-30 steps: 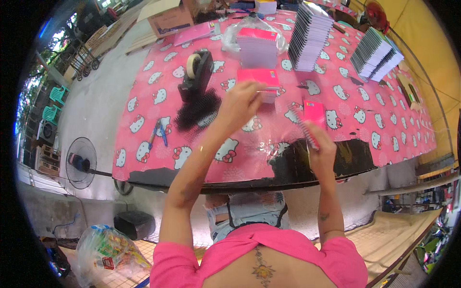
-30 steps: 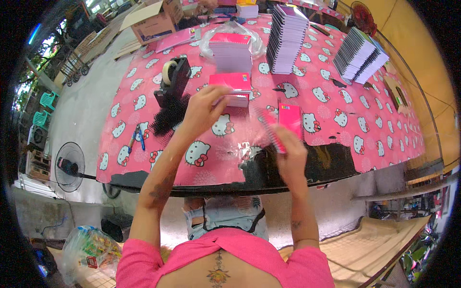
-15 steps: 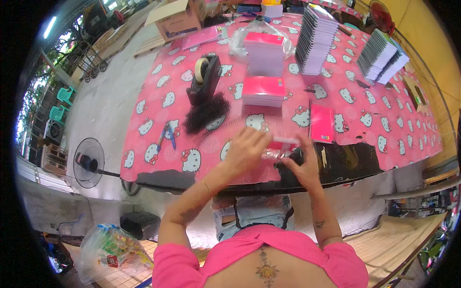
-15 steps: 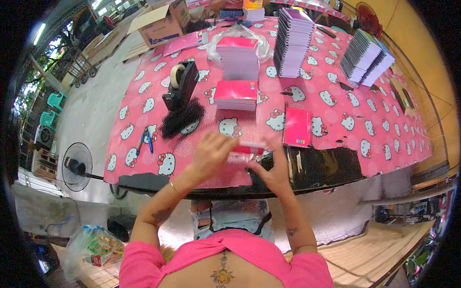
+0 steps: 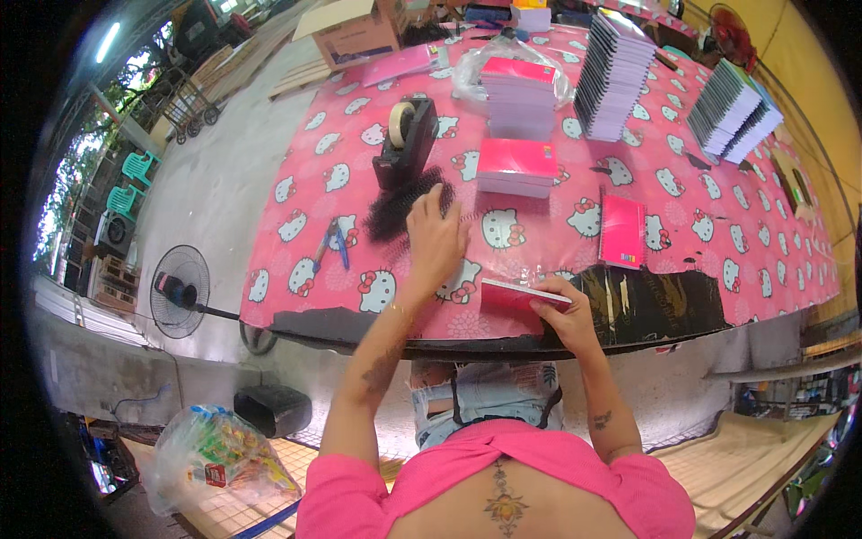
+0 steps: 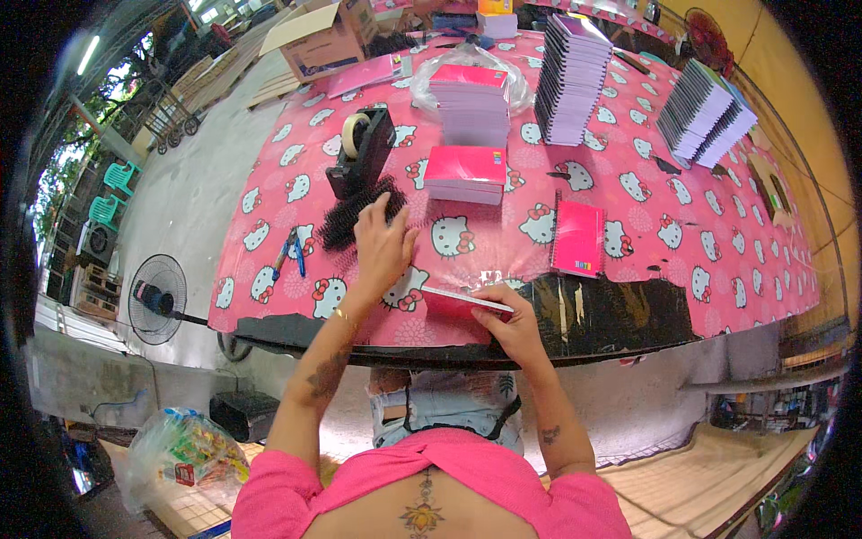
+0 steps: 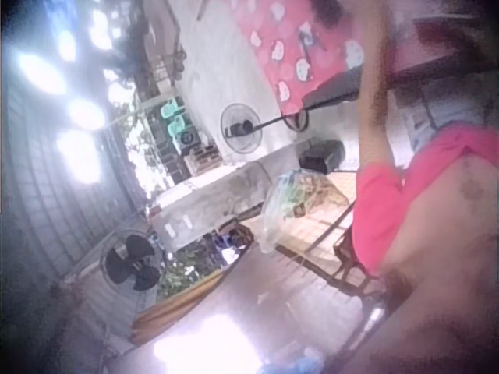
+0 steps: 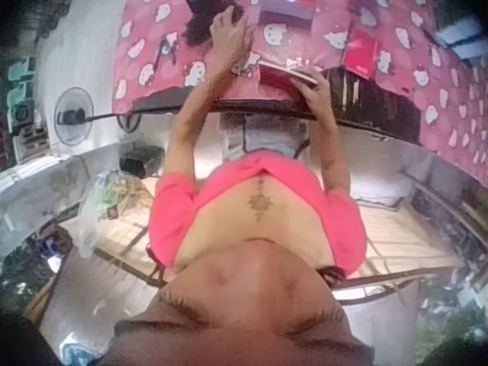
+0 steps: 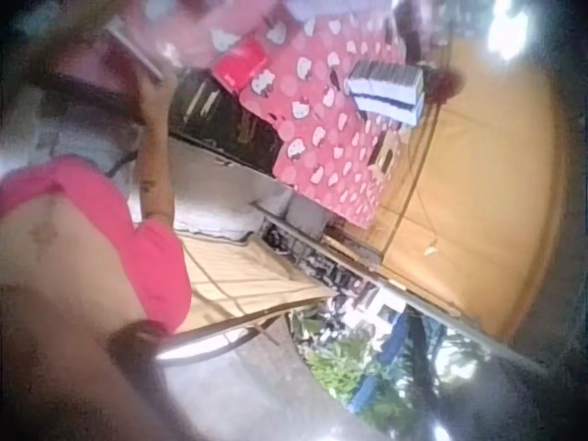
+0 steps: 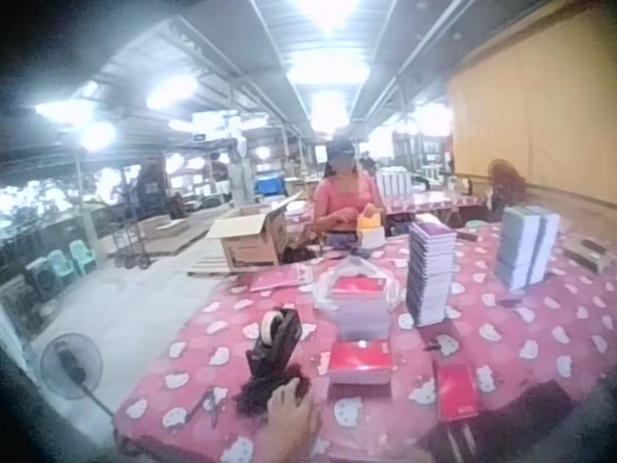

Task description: The person is manually applying a clear plastic adhesive sleeve to small pink spiral-bound notepads by hand. The person takes a notepad, fits it into a plastic sleeve, and smooths the plastic down before placing the finished item aside.

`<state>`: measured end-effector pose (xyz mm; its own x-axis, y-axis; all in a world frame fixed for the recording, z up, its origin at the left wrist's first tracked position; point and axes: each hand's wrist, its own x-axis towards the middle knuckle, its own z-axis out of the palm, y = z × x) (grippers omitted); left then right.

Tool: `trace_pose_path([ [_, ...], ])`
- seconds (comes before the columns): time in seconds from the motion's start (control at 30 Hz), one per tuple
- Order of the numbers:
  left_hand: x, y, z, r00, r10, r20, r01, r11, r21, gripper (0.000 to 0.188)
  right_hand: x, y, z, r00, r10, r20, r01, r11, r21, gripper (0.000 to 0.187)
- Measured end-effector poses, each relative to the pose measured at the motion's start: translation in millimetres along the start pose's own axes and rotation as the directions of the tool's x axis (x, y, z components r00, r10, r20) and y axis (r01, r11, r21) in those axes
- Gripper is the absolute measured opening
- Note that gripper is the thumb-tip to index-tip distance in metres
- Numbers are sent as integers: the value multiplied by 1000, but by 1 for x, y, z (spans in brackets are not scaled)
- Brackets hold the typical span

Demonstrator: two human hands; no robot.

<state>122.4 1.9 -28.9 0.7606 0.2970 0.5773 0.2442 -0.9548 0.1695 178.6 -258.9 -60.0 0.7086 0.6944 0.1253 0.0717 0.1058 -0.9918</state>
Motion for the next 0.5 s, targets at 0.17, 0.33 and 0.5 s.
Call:
trace_pose_path([
  [0.17,7,-8,8,991,77,-114,-96,981,-169,30,2,-6,4,997,56,47,-57,998,20,26],
  [0.33,-22,13,-11,994,25,-105,-77,842,-534,30,0,3,0,999,10,43,-8,999,-45,27],
  [0.5,-32,-5,8,977,205,-50,-210,922,-326,31,2,-3,3,997,40,60,-41,999,8,29],
])
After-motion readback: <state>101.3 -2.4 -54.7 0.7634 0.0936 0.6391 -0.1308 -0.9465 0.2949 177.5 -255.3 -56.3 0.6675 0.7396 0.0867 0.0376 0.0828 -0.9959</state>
